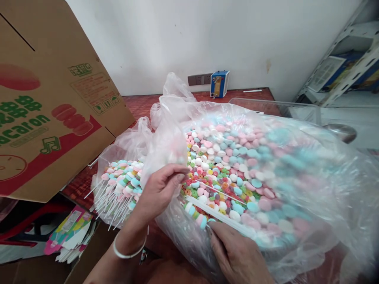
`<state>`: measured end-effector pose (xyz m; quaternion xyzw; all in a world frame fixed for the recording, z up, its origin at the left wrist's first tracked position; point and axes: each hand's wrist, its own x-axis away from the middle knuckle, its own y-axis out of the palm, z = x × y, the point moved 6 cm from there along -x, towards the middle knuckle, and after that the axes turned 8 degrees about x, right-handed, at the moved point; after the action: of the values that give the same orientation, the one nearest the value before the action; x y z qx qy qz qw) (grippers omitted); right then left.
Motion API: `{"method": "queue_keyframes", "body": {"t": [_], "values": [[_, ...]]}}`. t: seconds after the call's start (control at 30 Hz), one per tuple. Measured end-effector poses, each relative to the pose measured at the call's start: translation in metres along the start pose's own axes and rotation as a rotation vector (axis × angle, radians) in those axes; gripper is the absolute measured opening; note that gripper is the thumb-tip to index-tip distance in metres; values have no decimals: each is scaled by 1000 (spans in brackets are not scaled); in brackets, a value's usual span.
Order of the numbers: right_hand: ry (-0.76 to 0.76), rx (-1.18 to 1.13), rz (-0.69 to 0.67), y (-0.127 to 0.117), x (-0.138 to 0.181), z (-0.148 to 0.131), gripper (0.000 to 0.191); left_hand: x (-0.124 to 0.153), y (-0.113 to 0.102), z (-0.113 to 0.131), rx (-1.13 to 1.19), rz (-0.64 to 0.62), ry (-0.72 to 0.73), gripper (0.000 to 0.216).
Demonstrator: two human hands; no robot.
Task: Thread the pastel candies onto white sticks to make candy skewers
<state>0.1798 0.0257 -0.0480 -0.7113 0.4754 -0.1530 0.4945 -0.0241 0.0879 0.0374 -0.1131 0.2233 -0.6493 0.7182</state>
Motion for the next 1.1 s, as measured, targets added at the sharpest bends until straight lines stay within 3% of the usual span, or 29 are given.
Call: {"method": "queue_keyframes", "body": {"t": [0.03,0.1,0.2,0.27,0.37,0.47,0.57,0.73,0.97,1.1], "values": [[-7,-1,-21,1,1,-1,29,-5,12,-3,141,-54,-24,28],[20,-26,-28,-1,4,0,30,-13,26,-9,204,-59,-49,30],[165,-96,18,-11,9,11,35,-16,21,-15,-35,38,34,21],[249,-129,39,-18,12,20,37,-11,15,-15,-217,24,114,13],[287,-147,66,-25,11,30,35,-1,10,-17,-404,-59,168,7],[286,-170,100,-29,5,30,35,3,8,-17,-428,-7,158,10],[303,-216,154,-33,-2,21,37,0,6,-19,-168,106,30,10],[305,-253,235,-39,-11,9,37,-6,30,-30,554,9,-361,22],[316,-252,228,-32,-7,21,32,-8,52,-25,856,-92,-377,33],[268,-256,294,-24,-1,23,31,-2,69,-25,1020,-159,-464,42]]}}
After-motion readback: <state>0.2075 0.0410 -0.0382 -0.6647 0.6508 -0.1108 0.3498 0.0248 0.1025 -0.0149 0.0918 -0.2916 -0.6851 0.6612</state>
